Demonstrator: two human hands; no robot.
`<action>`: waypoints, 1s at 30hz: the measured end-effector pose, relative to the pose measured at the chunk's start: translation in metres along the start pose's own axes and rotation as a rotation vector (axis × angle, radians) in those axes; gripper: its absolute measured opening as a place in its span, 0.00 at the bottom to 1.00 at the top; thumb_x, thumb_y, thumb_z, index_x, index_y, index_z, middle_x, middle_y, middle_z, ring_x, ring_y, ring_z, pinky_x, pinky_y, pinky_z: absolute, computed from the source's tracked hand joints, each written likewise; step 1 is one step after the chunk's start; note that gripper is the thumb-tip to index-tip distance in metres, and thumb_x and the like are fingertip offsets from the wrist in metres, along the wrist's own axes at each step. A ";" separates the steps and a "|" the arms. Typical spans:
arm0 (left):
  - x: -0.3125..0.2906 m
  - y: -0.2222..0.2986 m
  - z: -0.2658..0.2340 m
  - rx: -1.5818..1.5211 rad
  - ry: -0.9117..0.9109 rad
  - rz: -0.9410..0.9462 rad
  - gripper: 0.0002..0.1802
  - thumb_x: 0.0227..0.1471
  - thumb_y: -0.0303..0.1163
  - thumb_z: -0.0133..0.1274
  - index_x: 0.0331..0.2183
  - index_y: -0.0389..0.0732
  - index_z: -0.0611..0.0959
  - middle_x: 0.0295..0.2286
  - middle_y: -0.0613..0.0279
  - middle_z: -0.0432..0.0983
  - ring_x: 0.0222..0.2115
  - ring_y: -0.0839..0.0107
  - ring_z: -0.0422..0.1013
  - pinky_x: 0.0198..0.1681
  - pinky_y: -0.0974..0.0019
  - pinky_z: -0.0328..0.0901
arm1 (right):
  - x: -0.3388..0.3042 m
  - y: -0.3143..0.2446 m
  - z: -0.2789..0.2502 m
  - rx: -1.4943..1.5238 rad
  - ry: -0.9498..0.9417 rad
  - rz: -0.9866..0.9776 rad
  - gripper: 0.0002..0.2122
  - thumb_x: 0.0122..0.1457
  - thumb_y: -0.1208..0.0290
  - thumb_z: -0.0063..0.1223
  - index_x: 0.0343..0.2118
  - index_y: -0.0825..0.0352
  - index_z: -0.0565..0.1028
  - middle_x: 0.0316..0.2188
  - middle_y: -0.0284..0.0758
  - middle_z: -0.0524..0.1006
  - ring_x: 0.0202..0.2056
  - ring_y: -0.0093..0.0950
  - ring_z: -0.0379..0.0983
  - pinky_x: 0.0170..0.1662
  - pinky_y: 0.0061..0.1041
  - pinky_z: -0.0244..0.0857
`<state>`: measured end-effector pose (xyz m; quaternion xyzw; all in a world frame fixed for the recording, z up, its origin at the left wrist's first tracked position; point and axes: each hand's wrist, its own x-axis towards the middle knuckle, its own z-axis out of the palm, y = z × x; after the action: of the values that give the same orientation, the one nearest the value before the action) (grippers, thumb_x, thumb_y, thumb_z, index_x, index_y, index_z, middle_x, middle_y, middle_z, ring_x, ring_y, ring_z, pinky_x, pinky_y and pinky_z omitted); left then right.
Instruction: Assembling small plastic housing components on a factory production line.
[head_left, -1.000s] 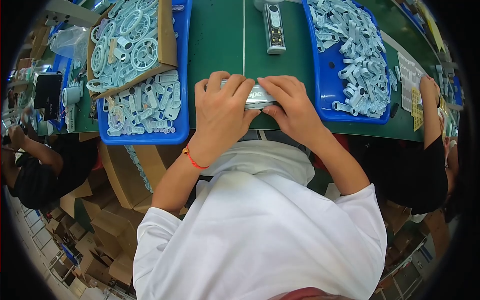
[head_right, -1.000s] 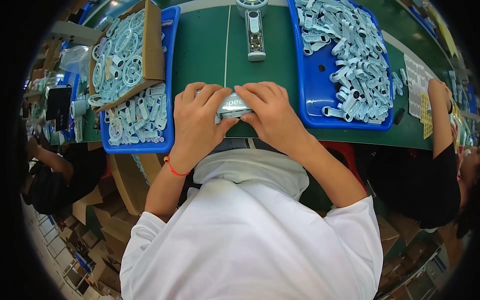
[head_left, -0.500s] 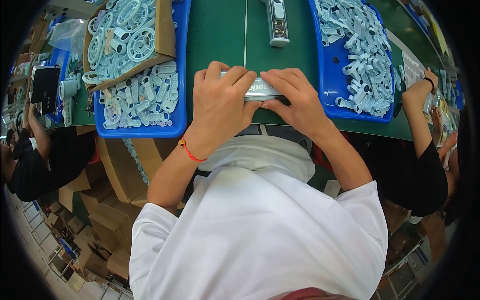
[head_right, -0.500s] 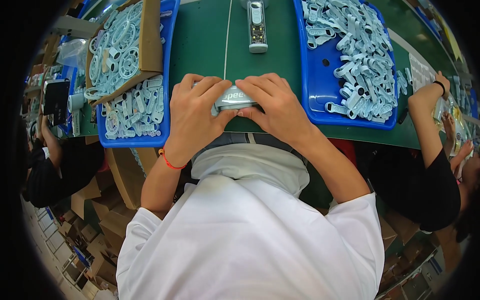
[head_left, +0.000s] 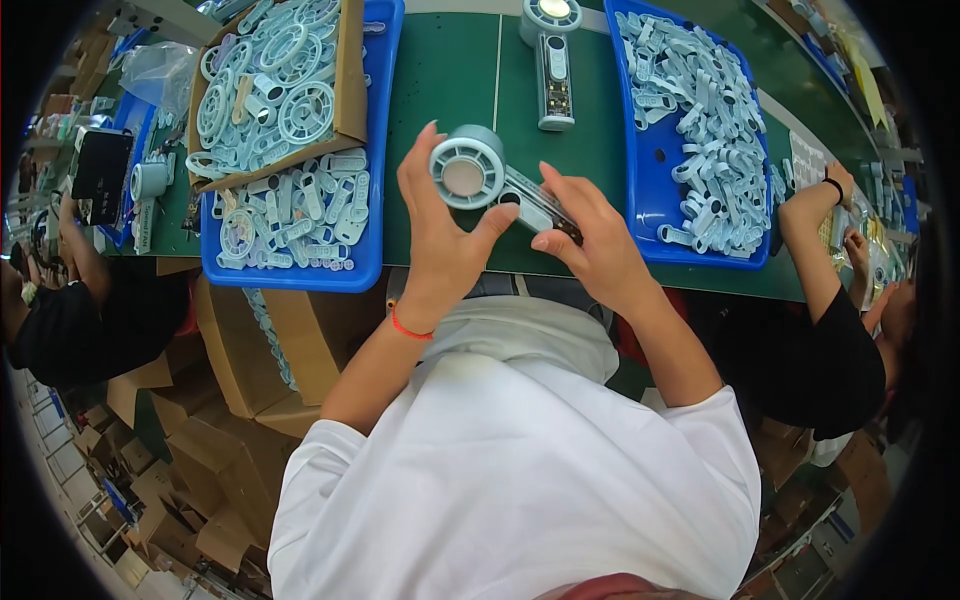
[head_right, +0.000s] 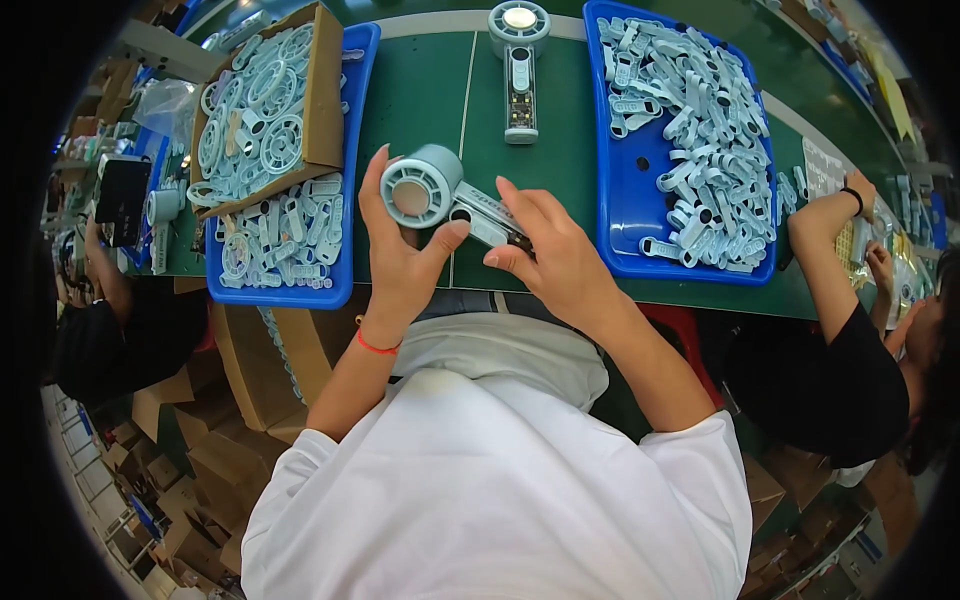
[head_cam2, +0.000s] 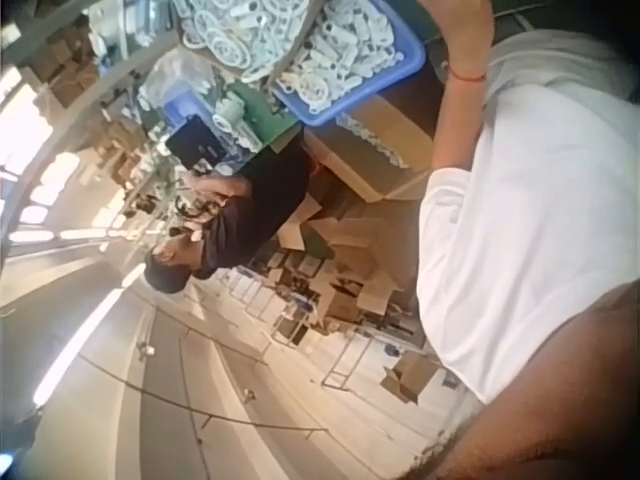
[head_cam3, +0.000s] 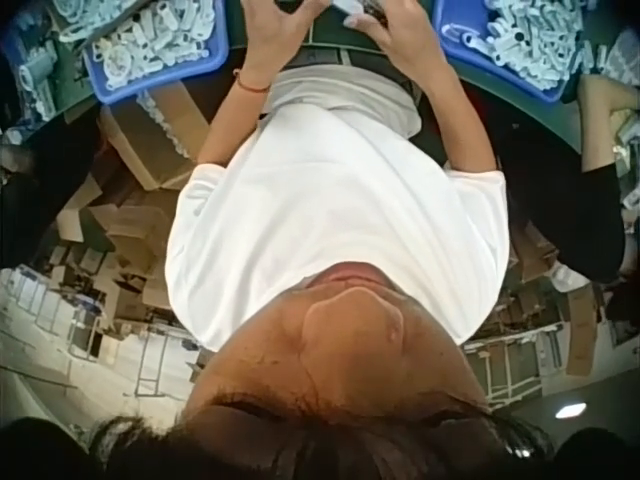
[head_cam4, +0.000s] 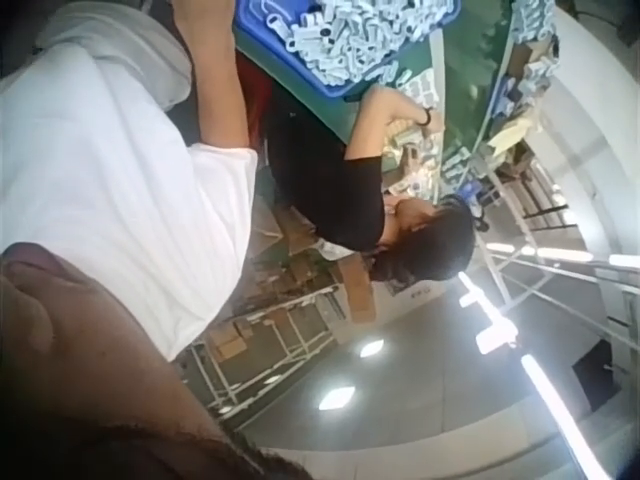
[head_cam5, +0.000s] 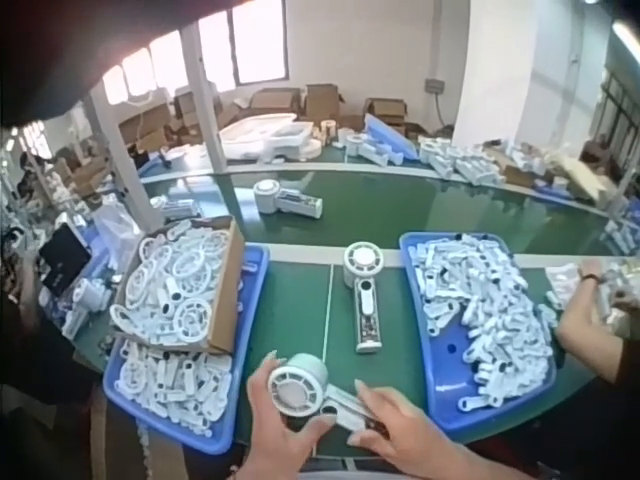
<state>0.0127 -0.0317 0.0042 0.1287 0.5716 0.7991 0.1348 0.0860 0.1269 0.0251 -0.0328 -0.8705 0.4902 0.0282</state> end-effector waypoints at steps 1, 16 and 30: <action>0.001 0.009 -0.005 0.472 -0.022 0.199 0.51 0.34 0.37 0.66 0.55 0.42 0.54 0.53 0.53 0.50 0.55 0.57 0.49 0.56 0.53 0.48 | -0.001 -0.001 -0.002 0.013 -0.016 0.046 0.25 0.51 0.72 0.55 0.53 0.66 0.64 0.43 0.42 0.68 0.44 0.38 0.67 0.46 0.30 0.62; 0.018 0.007 0.003 1.460 -0.381 0.798 0.24 0.31 0.42 0.61 0.35 0.42 0.78 0.32 0.66 0.71 0.37 0.59 0.64 0.39 0.52 0.58 | -0.005 0.026 0.023 -0.405 0.338 -0.352 0.22 0.40 0.84 0.54 0.44 0.68 0.72 0.42 0.39 0.71 0.43 0.40 0.66 0.47 0.33 0.60; 0.008 0.020 0.002 1.590 -0.446 0.654 0.30 0.27 0.35 0.64 0.39 0.38 0.75 0.37 0.59 0.68 0.41 0.58 0.64 0.45 0.49 0.57 | 0.007 0.005 0.012 -0.521 0.063 -0.351 0.28 0.37 0.82 0.58 0.47 0.70 0.67 0.44 0.39 0.70 0.46 0.38 0.65 0.50 0.35 0.56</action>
<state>0.0046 -0.0332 0.0244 0.4937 0.8527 0.1205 -0.1214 0.0780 0.1203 0.0148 0.0966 -0.9579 0.2372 0.1297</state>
